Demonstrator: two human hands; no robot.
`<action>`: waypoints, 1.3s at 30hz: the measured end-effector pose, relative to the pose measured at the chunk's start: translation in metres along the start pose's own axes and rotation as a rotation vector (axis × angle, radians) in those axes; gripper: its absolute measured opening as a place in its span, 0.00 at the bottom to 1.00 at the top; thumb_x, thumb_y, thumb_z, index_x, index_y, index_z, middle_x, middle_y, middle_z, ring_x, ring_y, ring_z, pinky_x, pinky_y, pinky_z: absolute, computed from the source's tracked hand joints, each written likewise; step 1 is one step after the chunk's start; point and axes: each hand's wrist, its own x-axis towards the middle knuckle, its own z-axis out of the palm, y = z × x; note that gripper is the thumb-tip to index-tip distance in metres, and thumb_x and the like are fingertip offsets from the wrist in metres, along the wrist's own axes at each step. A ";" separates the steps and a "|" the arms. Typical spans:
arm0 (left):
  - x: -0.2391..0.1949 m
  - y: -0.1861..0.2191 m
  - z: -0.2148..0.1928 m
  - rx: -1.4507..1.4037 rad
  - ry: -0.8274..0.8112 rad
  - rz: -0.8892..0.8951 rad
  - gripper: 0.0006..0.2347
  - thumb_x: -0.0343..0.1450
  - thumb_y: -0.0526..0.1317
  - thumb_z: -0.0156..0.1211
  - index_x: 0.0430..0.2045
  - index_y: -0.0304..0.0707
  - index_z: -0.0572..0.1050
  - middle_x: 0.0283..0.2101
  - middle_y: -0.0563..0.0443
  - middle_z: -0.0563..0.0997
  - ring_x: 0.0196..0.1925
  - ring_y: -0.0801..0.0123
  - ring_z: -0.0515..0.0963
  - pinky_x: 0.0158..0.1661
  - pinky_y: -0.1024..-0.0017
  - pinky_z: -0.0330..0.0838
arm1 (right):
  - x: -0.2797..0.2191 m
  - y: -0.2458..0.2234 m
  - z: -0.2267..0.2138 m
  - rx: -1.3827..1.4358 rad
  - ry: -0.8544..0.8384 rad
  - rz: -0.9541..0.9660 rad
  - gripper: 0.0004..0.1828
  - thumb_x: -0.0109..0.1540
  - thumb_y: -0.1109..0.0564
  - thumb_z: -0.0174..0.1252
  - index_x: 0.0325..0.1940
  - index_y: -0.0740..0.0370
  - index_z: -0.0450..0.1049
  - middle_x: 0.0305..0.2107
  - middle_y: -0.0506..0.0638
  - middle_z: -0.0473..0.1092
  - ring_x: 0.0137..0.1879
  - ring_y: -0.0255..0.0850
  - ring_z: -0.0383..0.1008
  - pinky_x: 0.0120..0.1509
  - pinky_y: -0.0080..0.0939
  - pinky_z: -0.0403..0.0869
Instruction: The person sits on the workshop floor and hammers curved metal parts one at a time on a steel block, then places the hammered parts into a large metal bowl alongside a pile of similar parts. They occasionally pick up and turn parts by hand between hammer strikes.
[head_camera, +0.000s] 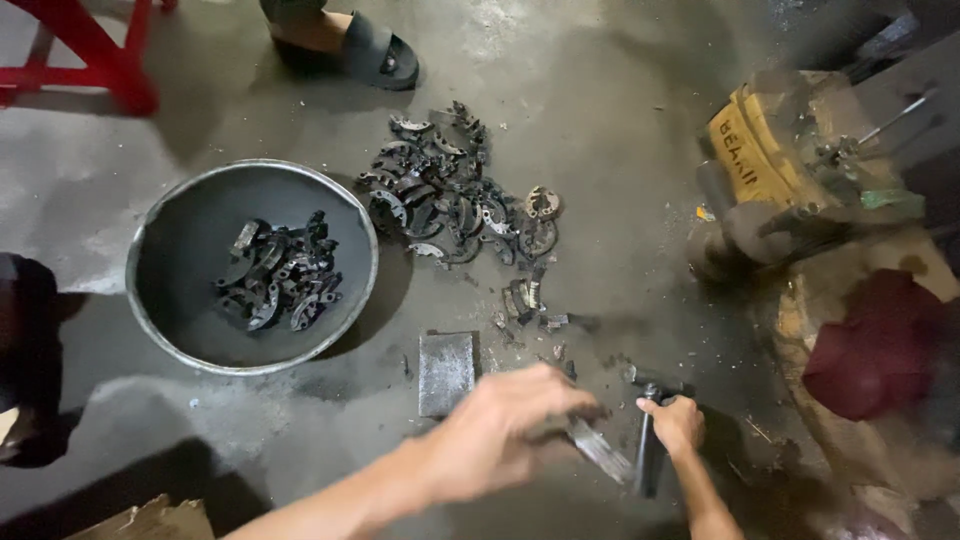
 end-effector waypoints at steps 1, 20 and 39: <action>0.001 -0.011 -0.006 0.117 -0.088 -0.006 0.22 0.54 0.25 0.58 0.43 0.33 0.77 0.37 0.49 0.78 0.40 0.59 0.76 0.42 0.66 0.73 | 0.001 0.001 0.002 0.017 0.000 0.000 0.29 0.52 0.39 0.74 0.45 0.65 0.82 0.40 0.62 0.80 0.44 0.59 0.79 0.50 0.55 0.76; -0.075 -0.223 -0.082 1.299 0.121 -0.451 0.13 0.63 0.46 0.69 0.31 0.39 0.75 0.38 0.47 0.73 0.43 0.54 0.75 0.37 0.58 0.74 | -0.011 0.002 -0.002 -0.030 -0.044 -0.059 0.29 0.59 0.40 0.71 0.56 0.62 0.83 0.47 0.71 0.79 0.59 0.65 0.78 0.57 0.62 0.77; -0.023 -0.389 -0.026 0.386 0.294 -0.823 0.14 0.65 0.31 0.59 0.43 0.27 0.81 0.45 0.40 0.83 0.41 0.57 0.81 0.46 0.66 0.75 | -0.017 -0.006 -0.013 -0.124 -0.079 -0.090 0.29 0.56 0.38 0.69 0.49 0.63 0.81 0.37 0.61 0.82 0.43 0.59 0.82 0.49 0.53 0.78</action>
